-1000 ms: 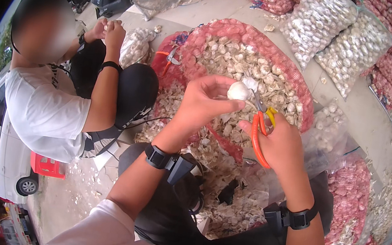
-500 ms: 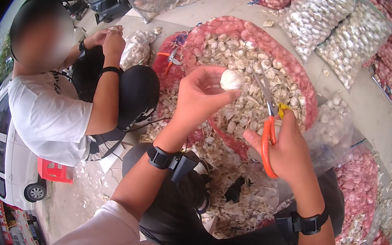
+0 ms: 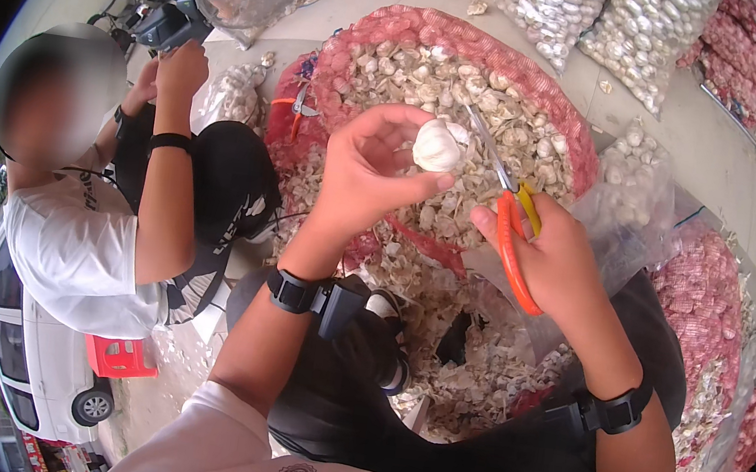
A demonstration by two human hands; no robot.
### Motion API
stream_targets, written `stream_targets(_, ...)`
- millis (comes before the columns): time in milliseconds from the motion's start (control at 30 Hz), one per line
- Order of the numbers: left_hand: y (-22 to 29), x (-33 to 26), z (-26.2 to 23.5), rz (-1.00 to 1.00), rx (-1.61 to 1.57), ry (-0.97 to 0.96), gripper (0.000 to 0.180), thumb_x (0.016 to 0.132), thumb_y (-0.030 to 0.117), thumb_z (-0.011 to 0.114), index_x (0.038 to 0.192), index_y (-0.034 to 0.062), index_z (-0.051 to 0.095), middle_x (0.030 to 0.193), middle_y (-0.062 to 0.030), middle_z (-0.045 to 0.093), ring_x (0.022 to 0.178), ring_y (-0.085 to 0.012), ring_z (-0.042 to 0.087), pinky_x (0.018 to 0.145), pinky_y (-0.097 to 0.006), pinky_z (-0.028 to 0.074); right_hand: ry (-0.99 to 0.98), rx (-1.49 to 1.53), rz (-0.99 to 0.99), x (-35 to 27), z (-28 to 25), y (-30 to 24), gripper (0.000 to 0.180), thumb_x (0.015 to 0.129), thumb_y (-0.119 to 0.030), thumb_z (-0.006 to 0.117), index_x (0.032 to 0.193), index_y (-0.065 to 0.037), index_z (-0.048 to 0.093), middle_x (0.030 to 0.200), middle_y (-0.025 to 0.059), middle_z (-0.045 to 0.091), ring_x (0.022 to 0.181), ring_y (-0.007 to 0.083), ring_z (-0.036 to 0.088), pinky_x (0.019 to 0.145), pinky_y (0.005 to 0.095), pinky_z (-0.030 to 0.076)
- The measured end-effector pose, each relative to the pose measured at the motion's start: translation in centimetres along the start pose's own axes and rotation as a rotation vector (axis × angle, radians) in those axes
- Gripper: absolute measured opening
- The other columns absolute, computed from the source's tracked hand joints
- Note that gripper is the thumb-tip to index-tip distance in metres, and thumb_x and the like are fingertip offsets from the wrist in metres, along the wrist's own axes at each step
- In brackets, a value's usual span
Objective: Peeling garlic cloves using hands and scissors in a processing area.
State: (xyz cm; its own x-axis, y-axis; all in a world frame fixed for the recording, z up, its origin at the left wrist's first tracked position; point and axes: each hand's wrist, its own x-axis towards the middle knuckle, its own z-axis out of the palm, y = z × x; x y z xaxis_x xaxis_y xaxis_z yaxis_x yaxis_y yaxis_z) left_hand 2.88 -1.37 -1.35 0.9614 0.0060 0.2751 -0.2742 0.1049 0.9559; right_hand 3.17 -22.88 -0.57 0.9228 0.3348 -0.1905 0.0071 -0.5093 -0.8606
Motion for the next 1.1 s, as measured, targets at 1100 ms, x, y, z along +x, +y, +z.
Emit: stream_targets(1100, 1.0, -1.9, -3.7, -0.353, -0.522, 0.091, 0.043, 0.09, 0.005, 0.057, 0.132, -0.0018, 0.049, 0.111, -0.0133, 0.064, 0.099, -0.0246, 0.066, 0.085, -0.032, 0.055, 0.113, 0.453, -0.034, 5.0, 3.9, -2.8, 0.054, 0.078, -0.047, 0.078, 0.093, 0.001, 0.059, 0.077, 0.0049, 0.06, 0.062, 0.0119, 0.054, 0.06, 0.0287, 0.045)
